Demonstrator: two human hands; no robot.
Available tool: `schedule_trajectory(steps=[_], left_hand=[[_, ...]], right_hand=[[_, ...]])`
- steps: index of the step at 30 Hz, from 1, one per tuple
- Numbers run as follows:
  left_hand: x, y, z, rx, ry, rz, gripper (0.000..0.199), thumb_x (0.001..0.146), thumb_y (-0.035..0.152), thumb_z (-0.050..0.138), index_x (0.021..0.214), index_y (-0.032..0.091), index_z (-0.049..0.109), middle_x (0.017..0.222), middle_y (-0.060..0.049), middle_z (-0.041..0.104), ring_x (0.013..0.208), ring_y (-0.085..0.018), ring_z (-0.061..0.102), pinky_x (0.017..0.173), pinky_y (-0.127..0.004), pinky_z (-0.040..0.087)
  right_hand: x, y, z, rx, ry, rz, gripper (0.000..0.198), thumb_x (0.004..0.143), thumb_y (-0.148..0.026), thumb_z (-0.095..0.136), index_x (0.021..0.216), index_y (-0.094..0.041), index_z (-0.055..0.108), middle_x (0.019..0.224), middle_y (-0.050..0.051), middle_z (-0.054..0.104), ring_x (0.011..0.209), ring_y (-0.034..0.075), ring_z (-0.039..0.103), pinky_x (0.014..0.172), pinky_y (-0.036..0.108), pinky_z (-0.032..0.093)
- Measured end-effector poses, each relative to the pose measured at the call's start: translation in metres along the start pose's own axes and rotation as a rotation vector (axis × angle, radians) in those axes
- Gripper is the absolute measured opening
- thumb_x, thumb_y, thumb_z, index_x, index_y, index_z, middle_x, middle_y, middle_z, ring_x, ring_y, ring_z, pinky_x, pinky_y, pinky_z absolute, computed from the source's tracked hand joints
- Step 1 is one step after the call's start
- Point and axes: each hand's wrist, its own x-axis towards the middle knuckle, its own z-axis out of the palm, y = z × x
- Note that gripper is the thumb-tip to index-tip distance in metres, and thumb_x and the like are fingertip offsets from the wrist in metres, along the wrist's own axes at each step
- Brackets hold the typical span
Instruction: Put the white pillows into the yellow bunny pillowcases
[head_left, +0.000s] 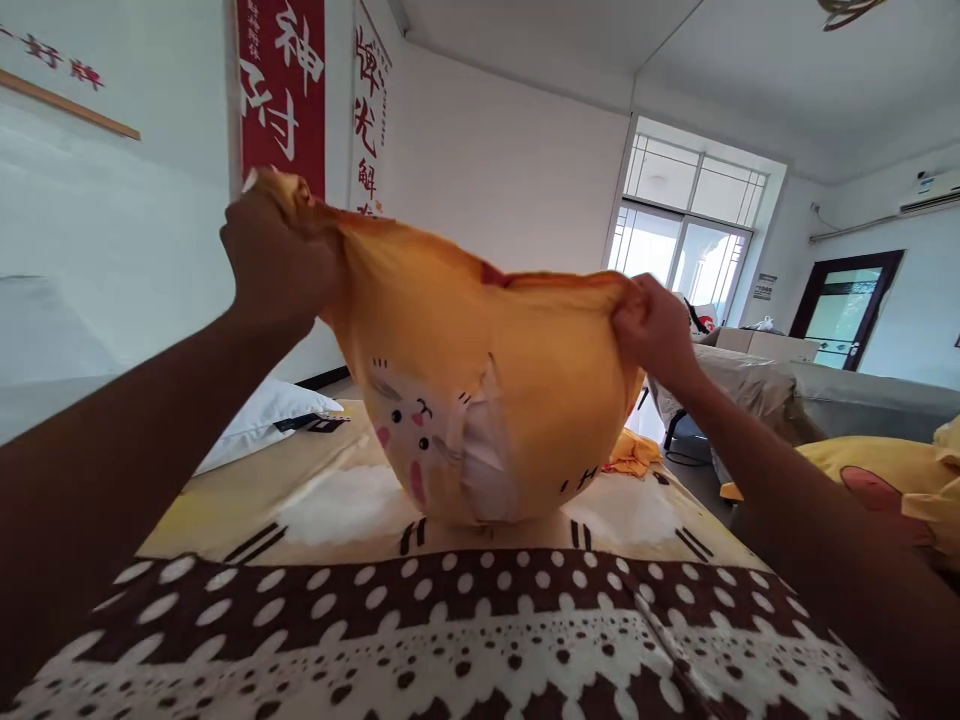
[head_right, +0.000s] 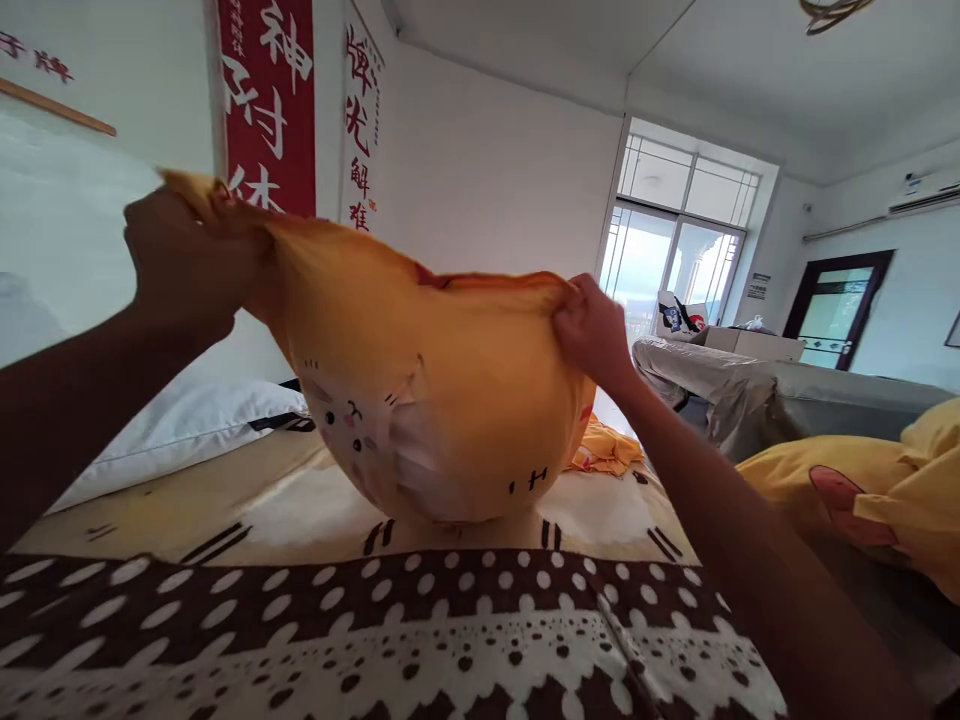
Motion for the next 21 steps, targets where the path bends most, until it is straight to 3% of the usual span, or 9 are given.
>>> schedule_trajectory(steps=[3, 4, 6, 8, 10, 12, 15, 21], left_hand=[[-0.021, 0.025, -0.012, 0.204, 0.183, 0.286, 0.045, 0.074, 0.011, 0.051, 0.118, 0.014, 0.044, 0.127, -0.006, 0.047, 0.119, -0.019, 0.043, 0.102, -0.04, 0.032], [-0.03, 0.036, -0.014, 0.23, 0.168, 0.435, 0.047, 0.073, 0.011, 0.052, 0.119, 0.015, 0.044, 0.127, -0.006, 0.047, 0.121, -0.02, 0.042, 0.102, -0.041, 0.031], [-0.048, 0.056, -0.012, 0.285, -0.041, 0.726, 0.042, 0.075, 0.018, 0.054, 0.116, 0.017, 0.047, 0.122, -0.007, 0.052, 0.119, -0.024, 0.045, 0.101, -0.045, 0.031], [-0.063, 0.07, -0.005, 0.373, -0.333, 0.846, 0.043, 0.076, 0.029, 0.053, 0.116, 0.017, 0.047, 0.116, -0.01, 0.056, 0.111, -0.029, 0.051, 0.096, -0.049, 0.034], [-0.074, 0.075, 0.004, 0.43, -0.528, 0.821, 0.049, 0.076, 0.034, 0.051, 0.121, 0.015, 0.044, 0.112, -0.013, 0.057, 0.104, -0.031, 0.055, 0.089, -0.047, 0.04], [-0.079, 0.073, 0.012, 0.431, -0.574, 0.759, 0.048, 0.078, 0.034, 0.048, 0.121, 0.014, 0.043, 0.108, -0.013, 0.058, 0.097, -0.029, 0.057, 0.08, -0.04, 0.044], [-0.082, 0.069, 0.019, 0.438, -0.514, 0.69, 0.032, 0.082, 0.032, 0.043, 0.106, 0.014, 0.051, 0.098, -0.011, 0.061, 0.085, -0.024, 0.059, 0.071, -0.033, 0.045], [-0.085, 0.07, 0.026, 0.561, -0.446, 0.83, 0.027, 0.088, 0.024, 0.034, 0.095, 0.012, 0.056, 0.084, -0.011, 0.063, 0.075, -0.024, 0.059, 0.065, -0.035, 0.04]], right_hand=[[-0.009, -0.022, 0.023, 0.075, -0.066, -0.1, 0.009, 0.08, -0.023, 0.041, 0.081, -0.023, 0.05, 0.069, 0.001, 0.058, 0.062, 0.015, 0.051, 0.06, 0.028, 0.037], [-0.01, -0.03, 0.029, 0.095, -0.07, -0.136, 0.01, 0.083, -0.024, 0.04, 0.083, -0.022, 0.05, 0.071, 0.001, 0.059, 0.064, 0.015, 0.052, 0.061, 0.028, 0.037], [-0.008, -0.046, 0.038, 0.133, -0.056, -0.174, 0.012, 0.087, -0.026, 0.039, 0.086, -0.022, 0.051, 0.077, 0.003, 0.061, 0.066, 0.015, 0.053, 0.062, 0.028, 0.038], [-0.004, -0.058, 0.041, 0.163, -0.038, -0.173, 0.014, 0.088, -0.026, 0.038, 0.088, -0.023, 0.051, 0.081, 0.003, 0.063, 0.068, 0.015, 0.053, 0.063, 0.027, 0.038], [-0.002, -0.065, 0.042, 0.192, -0.026, -0.178, 0.014, 0.087, -0.024, 0.038, 0.089, -0.023, 0.052, 0.083, 0.003, 0.063, 0.07, 0.015, 0.054, 0.065, 0.028, 0.039], [-0.003, -0.068, 0.041, 0.218, -0.007, -0.193, 0.016, 0.084, -0.02, 0.038, 0.089, -0.023, 0.052, 0.085, 0.003, 0.063, 0.073, 0.015, 0.054, 0.068, 0.028, 0.04], [-0.008, -0.069, 0.039, 0.242, 0.015, -0.213, 0.019, 0.08, -0.016, 0.039, 0.089, -0.023, 0.054, 0.086, 0.003, 0.063, 0.075, 0.015, 0.054, 0.069, 0.029, 0.041], [-0.004, -0.063, 0.022, 0.312, -0.042, -0.18, 0.008, 0.075, -0.021, 0.047, 0.074, -0.021, 0.055, 0.07, 0.0, 0.06, 0.064, 0.013, 0.051, 0.065, 0.028, 0.042]])
